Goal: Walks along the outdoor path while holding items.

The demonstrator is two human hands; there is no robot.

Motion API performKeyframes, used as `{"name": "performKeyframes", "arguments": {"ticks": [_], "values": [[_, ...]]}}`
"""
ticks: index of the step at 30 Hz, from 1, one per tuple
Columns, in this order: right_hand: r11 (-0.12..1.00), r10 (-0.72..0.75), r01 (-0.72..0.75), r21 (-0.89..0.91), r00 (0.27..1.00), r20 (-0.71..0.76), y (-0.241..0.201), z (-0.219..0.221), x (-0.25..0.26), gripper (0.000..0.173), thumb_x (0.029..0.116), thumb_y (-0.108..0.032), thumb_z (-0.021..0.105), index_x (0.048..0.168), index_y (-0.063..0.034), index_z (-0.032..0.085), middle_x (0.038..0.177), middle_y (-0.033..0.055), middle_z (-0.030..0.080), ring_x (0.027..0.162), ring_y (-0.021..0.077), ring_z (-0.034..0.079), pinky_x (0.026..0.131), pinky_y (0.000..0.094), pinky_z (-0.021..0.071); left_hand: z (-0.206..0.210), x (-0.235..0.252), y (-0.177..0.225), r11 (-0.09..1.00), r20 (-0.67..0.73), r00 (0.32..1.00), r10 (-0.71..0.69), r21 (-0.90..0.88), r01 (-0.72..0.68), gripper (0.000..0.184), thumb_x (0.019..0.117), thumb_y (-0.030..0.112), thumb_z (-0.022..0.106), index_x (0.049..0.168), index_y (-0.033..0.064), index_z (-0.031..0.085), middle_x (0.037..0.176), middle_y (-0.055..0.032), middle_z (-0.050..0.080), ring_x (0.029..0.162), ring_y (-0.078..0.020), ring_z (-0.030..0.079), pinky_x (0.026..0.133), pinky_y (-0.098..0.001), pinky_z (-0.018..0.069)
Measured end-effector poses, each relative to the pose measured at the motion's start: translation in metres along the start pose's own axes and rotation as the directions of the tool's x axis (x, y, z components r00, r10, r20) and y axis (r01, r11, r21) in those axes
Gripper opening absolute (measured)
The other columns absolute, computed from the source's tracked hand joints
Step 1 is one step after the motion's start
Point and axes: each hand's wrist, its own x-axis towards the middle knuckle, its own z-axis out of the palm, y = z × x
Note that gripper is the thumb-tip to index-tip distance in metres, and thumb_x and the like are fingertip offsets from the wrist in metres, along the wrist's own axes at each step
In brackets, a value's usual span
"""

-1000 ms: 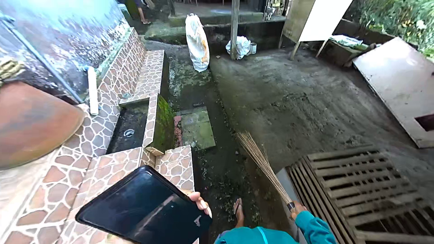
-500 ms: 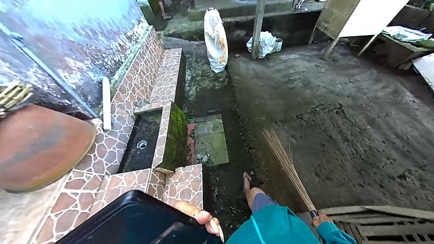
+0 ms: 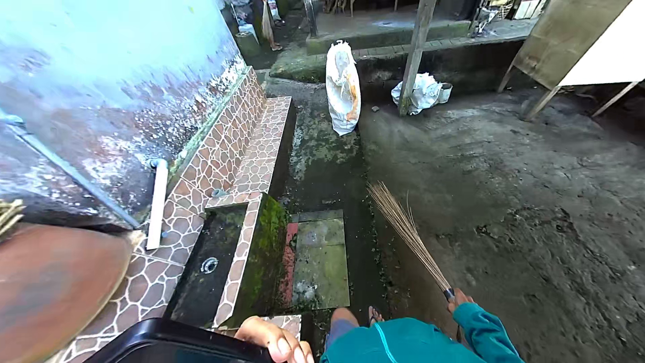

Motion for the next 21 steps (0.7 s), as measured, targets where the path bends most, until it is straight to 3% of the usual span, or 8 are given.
{"name": "performKeyframes", "arguments": {"ticks": [5, 10, 15, 21], "values": [[1.000, -0.029, 0.030, -0.009, 0.999, 0.018, -0.066, -0.046, 0.041, 0.069, 0.0953, -0.021, 0.070, 0.154, -0.0021, 0.038, 0.141, 0.0254, 0.059, 0.134, 0.0387, 0.056, 0.112, 0.0538, 0.0443, -0.030, 0.088, -0.019, 0.995, 0.131, 0.987, -0.097, 0.004, 0.097, 0.074, 0.0959, 0.067, 0.046, 0.128, 0.0036, 0.065, 0.111, -0.0127, 0.074, 0.100, -0.0237, 0.074, 0.086, -0.0389, 0.0613], [1.000, -0.011, 0.011, 0.002, 0.998, 0.063, -0.123, -0.071, 0.087, 0.066, 0.0951, -0.022, 0.069, 0.152, -0.0032, 0.042, 0.138, 0.0242, 0.061, 0.132, 0.0375, 0.058, 0.111, 0.0526, 0.0457, -0.073, 0.175, -0.058, 0.996, 0.059, 0.997, -0.055, -0.073, 0.059, 0.093, 0.0840, 0.082, 0.046, 0.125, 0.0013, 0.066, 0.105, -0.0157, 0.073, 0.093, -0.0272, 0.073, 0.080, -0.0432, 0.0603], [1.000, 0.005, -0.005, -0.002, 0.991, 0.132, -0.187, -0.106, 0.155, 0.066, 0.0949, -0.020, 0.070, 0.151, 0.0002, 0.042, 0.141, 0.0247, 0.059, 0.134, 0.0375, 0.056, 0.113, 0.0522, 0.0436, -0.135, 0.290, -0.091, 0.991, 0.056, 0.997, -0.058, -0.117, 0.065, 0.095, 0.0834, 0.084, 0.044, 0.124, 0.0012, 0.066, 0.105, -0.0167, 0.073, 0.093, -0.0279, 0.073, 0.079, -0.0440, 0.0607], [0.999, 0.022, -0.017, -0.045, 0.992, 0.123, -0.280, -0.177, 0.234, 0.065, 0.0926, -0.022, 0.072, 0.148, 0.0012, 0.046, 0.140, 0.0243, 0.060, 0.133, 0.0372, 0.057, 0.113, 0.0534, 0.0437, -0.196, 0.434, -0.093, 0.981, 0.048, 0.997, -0.059, -0.180, 0.067, 0.093, 0.0843, 0.082, 0.047, 0.124, -0.0002, 0.066, 0.107, -0.0186, 0.072, 0.095, -0.0308, 0.072, 0.080, -0.0474, 0.0604]]}}
